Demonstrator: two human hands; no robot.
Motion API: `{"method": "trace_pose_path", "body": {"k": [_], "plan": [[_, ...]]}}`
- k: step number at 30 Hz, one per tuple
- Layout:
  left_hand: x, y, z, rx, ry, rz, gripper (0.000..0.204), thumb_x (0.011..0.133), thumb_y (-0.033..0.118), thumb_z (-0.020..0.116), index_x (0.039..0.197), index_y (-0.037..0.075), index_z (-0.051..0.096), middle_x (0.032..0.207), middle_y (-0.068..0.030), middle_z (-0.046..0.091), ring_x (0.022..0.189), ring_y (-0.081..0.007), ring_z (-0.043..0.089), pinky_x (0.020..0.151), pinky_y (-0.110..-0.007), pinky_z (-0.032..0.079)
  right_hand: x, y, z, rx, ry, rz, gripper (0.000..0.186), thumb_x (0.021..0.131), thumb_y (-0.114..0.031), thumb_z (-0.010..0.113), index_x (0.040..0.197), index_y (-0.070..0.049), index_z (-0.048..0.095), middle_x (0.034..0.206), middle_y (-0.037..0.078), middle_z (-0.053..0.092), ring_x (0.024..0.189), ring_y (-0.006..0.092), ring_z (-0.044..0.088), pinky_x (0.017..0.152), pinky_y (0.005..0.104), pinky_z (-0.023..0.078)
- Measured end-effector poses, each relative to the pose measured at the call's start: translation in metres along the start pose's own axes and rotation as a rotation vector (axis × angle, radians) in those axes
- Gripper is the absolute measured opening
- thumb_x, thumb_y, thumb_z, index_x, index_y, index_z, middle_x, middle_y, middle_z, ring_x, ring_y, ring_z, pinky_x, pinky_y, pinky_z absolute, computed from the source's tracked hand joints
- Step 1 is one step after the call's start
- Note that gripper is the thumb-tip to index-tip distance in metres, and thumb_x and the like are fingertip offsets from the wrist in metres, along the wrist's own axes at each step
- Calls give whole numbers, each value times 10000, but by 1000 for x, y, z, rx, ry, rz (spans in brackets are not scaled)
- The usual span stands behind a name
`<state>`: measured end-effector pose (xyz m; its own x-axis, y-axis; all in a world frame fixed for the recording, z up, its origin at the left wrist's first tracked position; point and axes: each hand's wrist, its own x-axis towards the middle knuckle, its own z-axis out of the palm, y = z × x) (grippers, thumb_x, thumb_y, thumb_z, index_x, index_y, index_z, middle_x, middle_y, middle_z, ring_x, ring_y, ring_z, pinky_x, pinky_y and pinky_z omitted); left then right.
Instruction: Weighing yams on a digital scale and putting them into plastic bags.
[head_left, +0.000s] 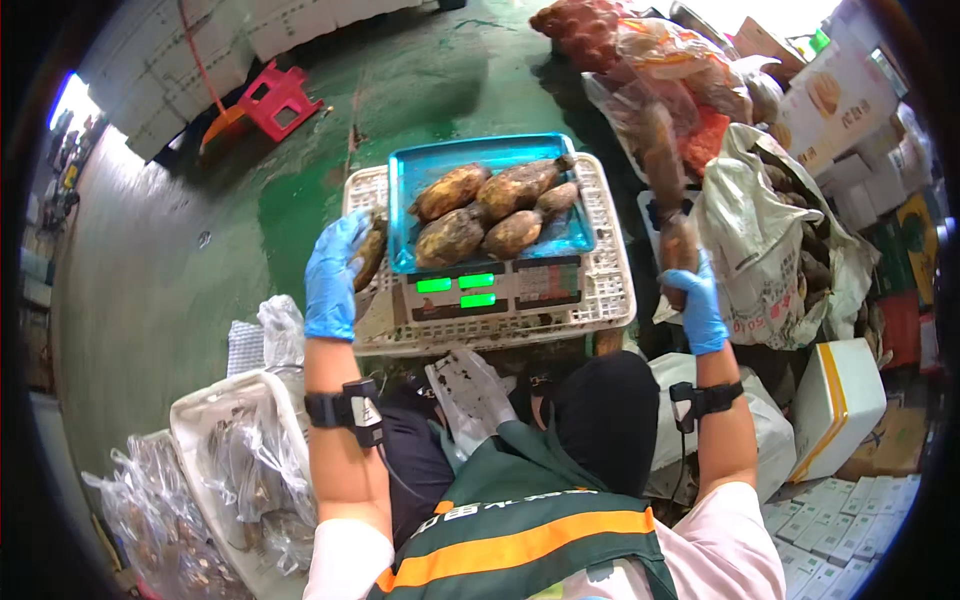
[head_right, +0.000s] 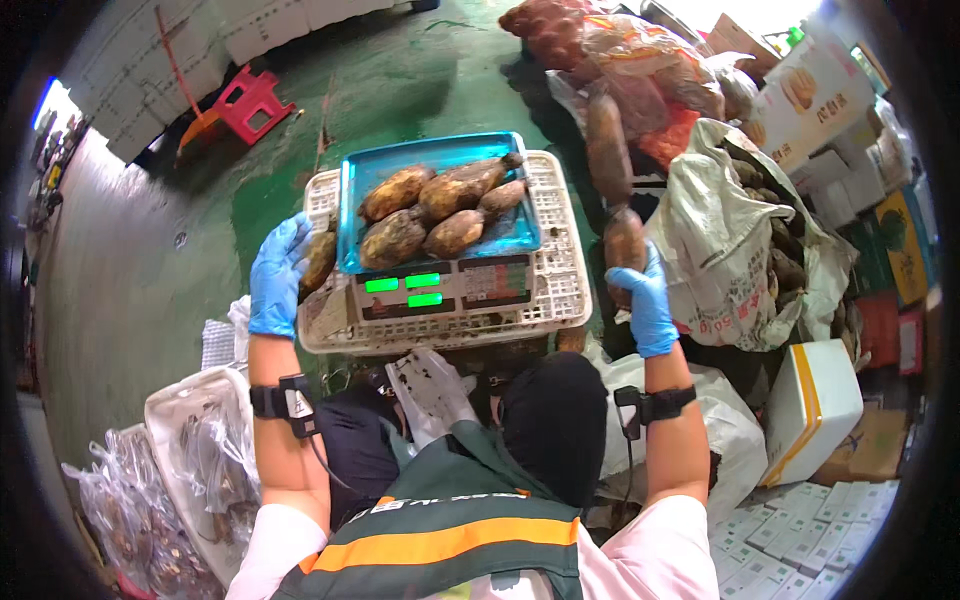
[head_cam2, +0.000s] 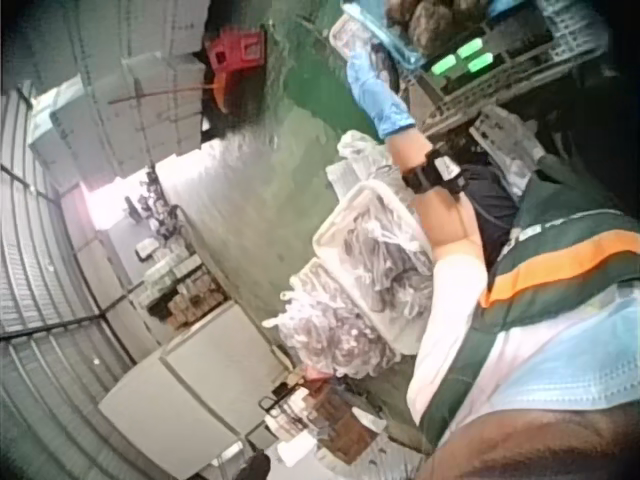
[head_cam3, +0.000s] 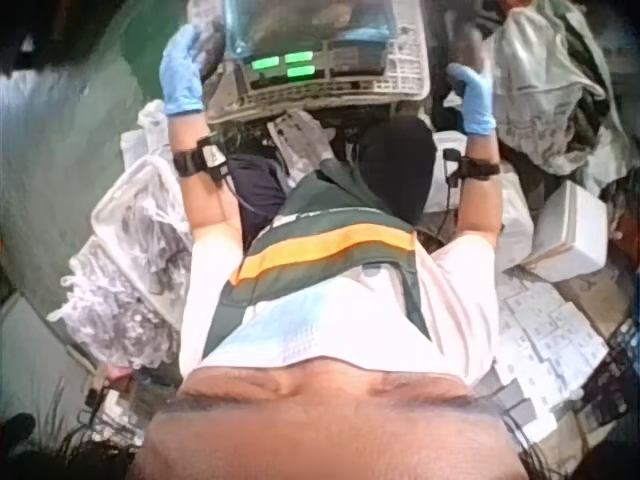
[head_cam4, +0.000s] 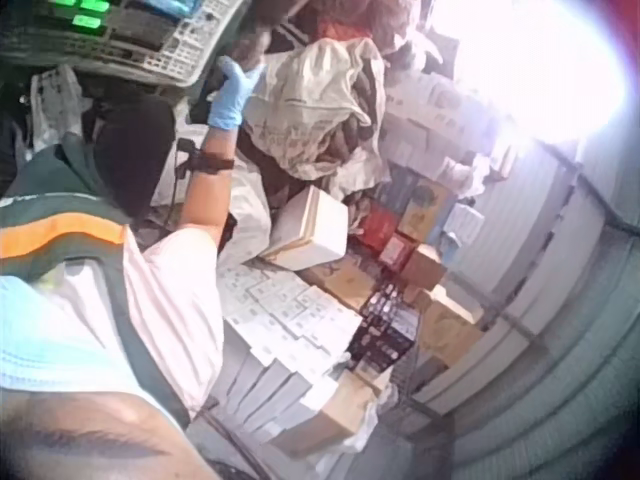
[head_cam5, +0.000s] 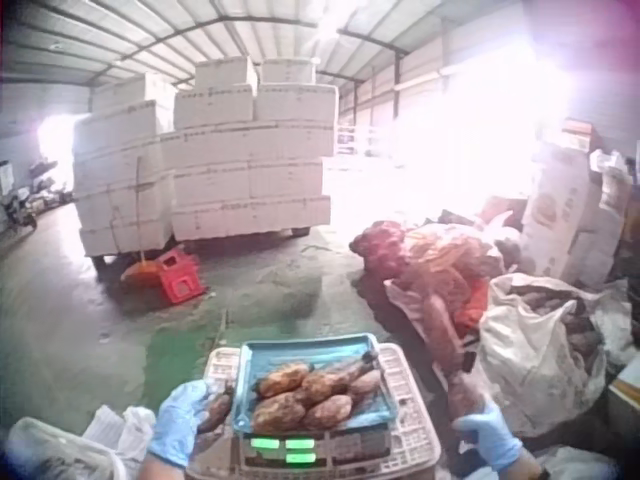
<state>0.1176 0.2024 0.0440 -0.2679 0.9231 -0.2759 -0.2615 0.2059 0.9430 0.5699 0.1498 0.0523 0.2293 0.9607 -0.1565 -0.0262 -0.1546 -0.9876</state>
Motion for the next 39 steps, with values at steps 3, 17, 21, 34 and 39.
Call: {"method": "trace_pose_path", "body": {"k": [3, 17, 21, 34, 39], "plan": [[0, -3, 7, 172, 28, 49, 316, 863, 304, 569, 1122, 127, 597, 1093, -4, 603, 1039, -112, 521, 877, -298, 358, 10, 68, -25, -71, 29, 49, 604, 609, -74, 650, 1183, -23, 468, 1018, 67, 557, 881, 156, 541, 767, 265, 451], [36, -44, -28, 480, -10, 133, 343, 829, 246, 644, 1071, 13, 579, 1013, -48, 604, 905, -123, 541, 839, -253, 421, 39, 68, -35, -821, -334, 145, 821, 748, -211, 697, 1387, 2, 229, 1247, 216, 490, 1100, 279, 519, 930, 343, 410], [27, -39, -31, 464, -69, 135, 355, 835, 251, 636, 1083, 6, 573, 1014, -62, 601, 917, -131, 544, 845, -260, 423, 38, 26, -19, -1267, -412, -58, 557, 759, -259, 621, 1240, -46, 436, 1057, 243, 574, 966, 372, 561, 827, 394, 454], [4, -25, -20, 744, -97, 256, 391, 831, 255, 632, 1130, 12, 561, 1092, -107, 589, 1013, -176, 547, 884, -283, 421, -64, 267, 190, -1271, -924, 432, 887, 698, -440, 635, 1394, -58, 238, 1276, 277, 435, 1174, 415, 435, 1002, 430, 349], [-16, -15, -42, 831, -98, 191, 335, 849, 178, 605, 1142, 24, 556, 1127, -108, 555, 1049, -191, 520, 924, -297, 394, -99, 368, 189, -1178, -558, 791, 1184, 636, -409, 742, 1428, -131, -94, 1425, 229, 248, 1287, 373, 312, 1041, 470, 283]]}}
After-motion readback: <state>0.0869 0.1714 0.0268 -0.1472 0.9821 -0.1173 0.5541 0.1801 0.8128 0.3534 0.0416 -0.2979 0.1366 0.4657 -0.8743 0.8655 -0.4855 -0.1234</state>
